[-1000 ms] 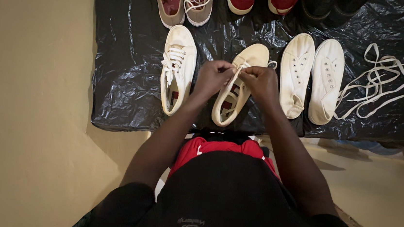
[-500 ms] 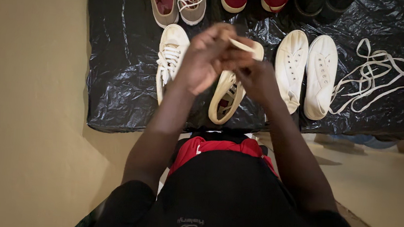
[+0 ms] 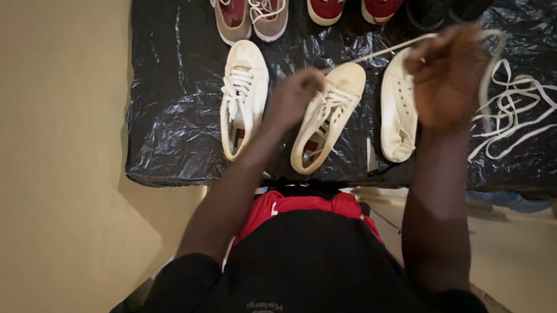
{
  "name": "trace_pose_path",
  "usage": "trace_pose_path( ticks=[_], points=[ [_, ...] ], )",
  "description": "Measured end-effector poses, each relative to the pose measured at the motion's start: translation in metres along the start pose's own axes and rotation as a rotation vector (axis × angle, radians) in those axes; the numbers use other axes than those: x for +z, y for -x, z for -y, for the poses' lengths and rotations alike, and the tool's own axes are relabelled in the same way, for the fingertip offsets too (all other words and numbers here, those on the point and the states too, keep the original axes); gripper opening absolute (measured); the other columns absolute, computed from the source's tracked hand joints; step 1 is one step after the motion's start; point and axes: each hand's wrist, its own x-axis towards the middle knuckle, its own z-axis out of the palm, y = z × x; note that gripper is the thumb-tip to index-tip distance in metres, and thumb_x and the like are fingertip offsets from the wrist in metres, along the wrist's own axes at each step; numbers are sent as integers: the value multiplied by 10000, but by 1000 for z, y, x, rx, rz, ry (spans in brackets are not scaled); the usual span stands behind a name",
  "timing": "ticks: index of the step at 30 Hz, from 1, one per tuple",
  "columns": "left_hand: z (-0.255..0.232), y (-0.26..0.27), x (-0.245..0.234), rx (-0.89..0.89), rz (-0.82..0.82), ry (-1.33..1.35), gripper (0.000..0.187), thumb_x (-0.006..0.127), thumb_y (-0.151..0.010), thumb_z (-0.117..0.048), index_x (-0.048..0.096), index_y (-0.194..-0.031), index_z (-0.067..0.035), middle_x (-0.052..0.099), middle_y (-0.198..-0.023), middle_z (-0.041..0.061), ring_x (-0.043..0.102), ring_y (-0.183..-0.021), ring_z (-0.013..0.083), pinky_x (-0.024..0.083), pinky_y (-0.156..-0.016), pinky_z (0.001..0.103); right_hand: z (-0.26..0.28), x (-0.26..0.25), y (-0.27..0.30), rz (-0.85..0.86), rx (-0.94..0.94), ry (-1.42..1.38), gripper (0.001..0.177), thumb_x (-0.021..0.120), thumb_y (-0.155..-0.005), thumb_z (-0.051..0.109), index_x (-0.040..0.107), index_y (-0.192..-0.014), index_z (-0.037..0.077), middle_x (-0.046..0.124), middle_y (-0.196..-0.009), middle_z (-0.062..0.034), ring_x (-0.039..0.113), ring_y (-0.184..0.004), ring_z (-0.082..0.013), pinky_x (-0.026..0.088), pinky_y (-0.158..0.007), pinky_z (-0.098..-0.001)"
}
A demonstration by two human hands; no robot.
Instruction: The person threads white shoelaces through the eyelets of a pair of off-white canvas shoes placed on a black plastic sheet. They pull the laces through each eyelet in sequence and tie a knot at the top.
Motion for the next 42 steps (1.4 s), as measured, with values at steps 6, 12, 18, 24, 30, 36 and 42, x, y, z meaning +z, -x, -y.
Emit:
trace_pose_path(
  ticks=[6, 12, 18, 24, 30, 36, 42],
  points=[
    [-57, 4, -58, 39, -77, 44, 176, 622, -1043, -131, 779, -1121, -126, 720, -939, 30, 671, -766, 103, 561, -661, 249, 14, -34, 29, -401, 221, 844, 294, 666, -1041, 193, 534, -1275, 73, 726, -925, -74, 692, -782, -182, 576, -676, -322],
    [-108, 11, -24, 258, 156, 4, 239, 699, -979, -41, 773, -1171, -162, 696, -1046, 22, 695, -917, 115, 645, -797, 256, -22, -20, 47, -169, 221, 1542, 815, 895, -819, 181, 362, -1399, -31, 653, -1072, -124, 667, -905, -230, 575, -728, -328],
    [-119, 10, 1, 244, 272, -133, 313, 704, -992, -94, 725, -1271, -235, 707, -1161, 16, 712, -1046, 133, 590, -941, 305, -51, 7, 44, 258, 132, 1181, 248, 733, -955, 34, 663, -1188, -8, 654, -1095, -93, 676, -1023, -189, 597, -836, -297],
    [-82, 24, -11, 110, 251, -300, 832, 736, -803, -69, 397, -1558, -164, 474, -1394, 123, 577, -1229, 265, 509, -1088, 399, -31, -6, 33, 29, 294, 934, 101, 609, -1035, 88, 694, -1005, 42, 725, -990, -80, 685, -817, -150, 571, -705, -293],
    [-39, 38, 11, 44, 141, -640, 817, 765, -716, -103, 478, -1478, -40, 565, -1295, 167, 627, -1128, 346, 535, -949, 440, -16, -32, 40, 30, 147, 534, 207, 561, -1120, 59, 664, -941, 77, 721, -986, -103, 715, -901, -204, 599, -823, -326],
    [-27, 44, 9, 72, -92, -478, 466, 740, -828, -171, 674, -1266, -24, 713, -1069, 159, 714, -882, 326, 563, -791, 414, 3, -70, 67, 28, 267, 924, 168, 608, -1021, -51, 695, -908, 39, 728, -894, -76, 692, -791, -178, 591, -733, -319],
    [-29, 45, 10, 67, -139, -352, 398, 678, -867, -151, 734, -1245, -38, 665, -921, 147, 663, -734, 287, 526, -722, 398, 7, -68, 88, 98, 749, 1292, 446, 734, -816, -61, 643, -1234, 65, 688, -926, -104, 643, -862, -199, 532, -760, -319]
  ],
)
